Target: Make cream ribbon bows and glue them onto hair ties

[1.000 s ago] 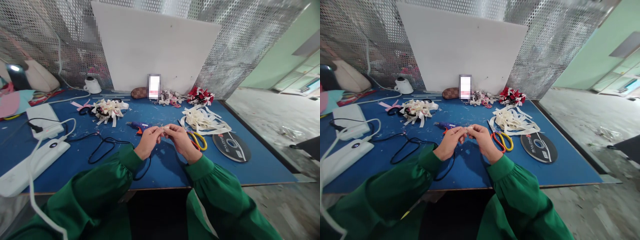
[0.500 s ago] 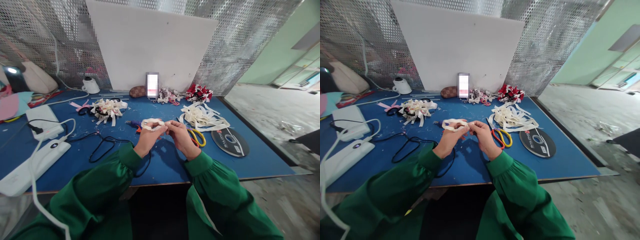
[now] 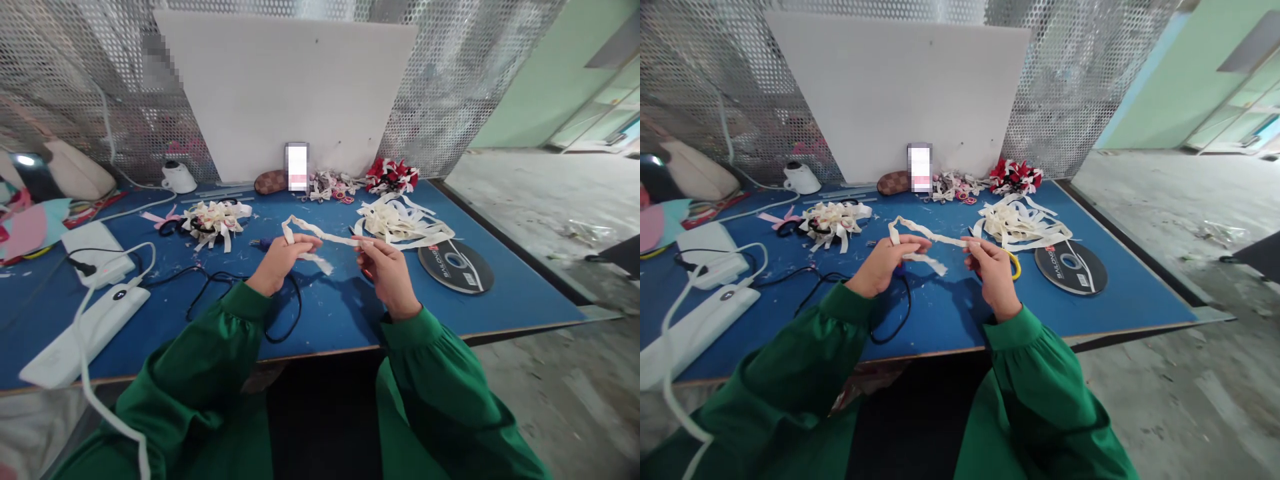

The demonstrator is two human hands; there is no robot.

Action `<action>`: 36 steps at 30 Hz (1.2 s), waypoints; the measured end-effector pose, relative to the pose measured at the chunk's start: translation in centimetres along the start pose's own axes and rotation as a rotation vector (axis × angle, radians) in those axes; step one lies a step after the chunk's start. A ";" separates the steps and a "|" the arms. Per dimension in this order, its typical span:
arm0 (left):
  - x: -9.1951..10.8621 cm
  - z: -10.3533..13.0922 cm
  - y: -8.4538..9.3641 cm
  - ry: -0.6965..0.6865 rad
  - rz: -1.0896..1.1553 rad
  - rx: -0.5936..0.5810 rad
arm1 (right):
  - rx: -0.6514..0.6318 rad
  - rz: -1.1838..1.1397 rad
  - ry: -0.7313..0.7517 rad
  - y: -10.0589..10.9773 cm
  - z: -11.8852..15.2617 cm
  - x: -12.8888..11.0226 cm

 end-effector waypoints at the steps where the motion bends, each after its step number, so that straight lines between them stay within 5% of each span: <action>1: 0.3 -0.1 0.3 0.013 -0.006 -0.011 | 0.023 -0.024 -0.015 0.5 0.4 0.2; 10: 3.8 -2.2 3.8 0.002 -0.158 0.017 | 0.173 -0.055 -0.026 4.2 4.8 0.8; 15: 6.1 -3.6 6.0 0.015 -0.342 -0.187 | 0.198 -0.101 -0.048 6.9 6.8 1.0; 21: 7.2 -5.5 7.4 0.063 -0.556 -0.345 | 0.071 -0.253 -0.220 8.9 8.6 1.7; 24: 7.8 -7.7 6.7 -0.043 -0.839 -0.337 | -0.028 -0.346 -0.253 7.6 8.9 1.7; 29: 8.6 -10.5 3.8 -0.661 -1.075 0.083 | -0.007 -0.662 -0.417 2.0 7.8 1.1; 31: 7.8 -9.4 1.9 -0.761 -0.991 0.162 | 0.024 -0.762 -0.480 -0.1 7.0 0.9; 34: 4.8 -5.1 -1.2 -0.551 -0.665 0.149 | 0.072 -0.815 -0.505 -1.8 6.2 0.8; 36: 1.9 -1.6 -3.0 -0.147 -0.404 -0.106 | 0.073 -0.821 -0.515 -2.1 6.0 0.9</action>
Point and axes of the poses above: each hand's wrist, its own z-axis away from the middle knuckle, its own y-axis out of the back of the hand, x = y × z, the point moved 1 cm from there along -z, towards the middle knuckle, and after that the axes turned 13 degrees about z, right-handed, at the moved point
